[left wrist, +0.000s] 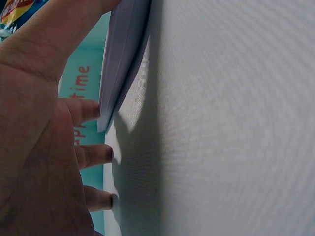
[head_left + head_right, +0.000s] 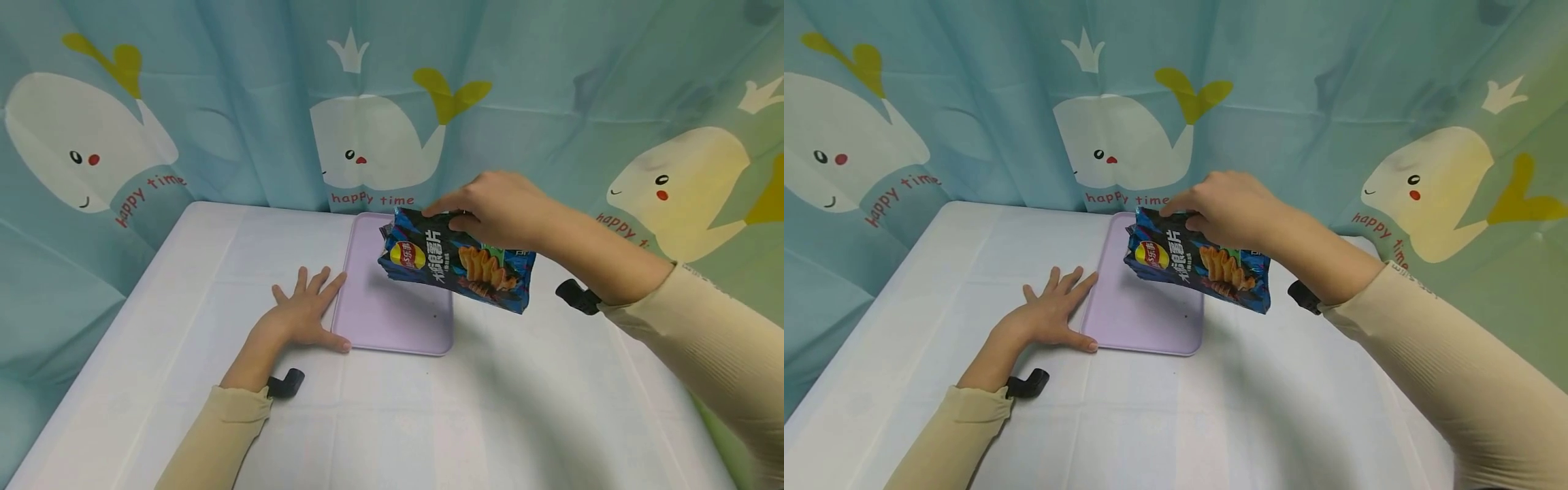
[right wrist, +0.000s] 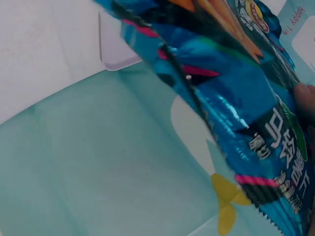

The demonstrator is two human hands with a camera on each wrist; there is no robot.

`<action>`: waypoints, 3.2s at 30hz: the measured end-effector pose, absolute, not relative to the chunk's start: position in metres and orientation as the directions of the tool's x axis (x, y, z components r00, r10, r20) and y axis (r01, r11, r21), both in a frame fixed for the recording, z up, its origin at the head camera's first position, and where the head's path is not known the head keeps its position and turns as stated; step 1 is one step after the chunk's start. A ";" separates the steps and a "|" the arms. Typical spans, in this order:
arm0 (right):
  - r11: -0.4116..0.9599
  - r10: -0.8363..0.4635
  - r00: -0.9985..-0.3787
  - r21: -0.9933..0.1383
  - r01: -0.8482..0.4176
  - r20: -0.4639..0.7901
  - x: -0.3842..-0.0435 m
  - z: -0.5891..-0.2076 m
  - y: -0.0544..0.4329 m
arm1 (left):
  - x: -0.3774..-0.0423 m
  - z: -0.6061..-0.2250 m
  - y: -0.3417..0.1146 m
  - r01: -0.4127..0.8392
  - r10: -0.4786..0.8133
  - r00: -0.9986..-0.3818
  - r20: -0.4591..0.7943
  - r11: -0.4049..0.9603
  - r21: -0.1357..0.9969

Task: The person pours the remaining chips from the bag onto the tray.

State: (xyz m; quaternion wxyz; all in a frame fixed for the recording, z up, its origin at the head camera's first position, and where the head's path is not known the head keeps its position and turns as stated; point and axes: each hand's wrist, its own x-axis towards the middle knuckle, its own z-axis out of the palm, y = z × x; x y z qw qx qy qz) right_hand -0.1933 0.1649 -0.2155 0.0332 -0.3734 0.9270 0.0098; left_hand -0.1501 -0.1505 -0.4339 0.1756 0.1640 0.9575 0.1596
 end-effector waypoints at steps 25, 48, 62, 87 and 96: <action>0.700 -0.714 -0.700 0.001 -0.714 -0.026 -0.189 -0.218 0.167 | -0.150 -0.435 -0.150 0.257 0.369 -0.882 -0.295 0.899 0.355; 0.727 -0.684 -0.724 -0.004 -0.686 -0.092 -0.189 -0.220 0.162 | -0.149 -0.433 -0.150 0.251 0.370 -0.882 -0.292 0.893 0.374; 0.743 -0.660 -0.740 0.034 -0.669 -0.128 -0.189 -0.214 0.157 | -0.150 -0.433 -0.152 0.257 0.374 -0.883 -0.283 0.891 0.375; 0.740 -0.663 -0.738 0.041 -0.672 -0.128 -0.187 -0.214 0.156 | -0.150 -0.432 -0.150 0.251 0.371 -0.881 -0.291 0.891 0.378; 0.739 -0.665 -0.738 0.042 -0.673 -0.119 -0.187 -0.212 0.158 | -0.149 -0.431 -0.151 0.251 0.372 -0.881 -0.293 0.892 0.377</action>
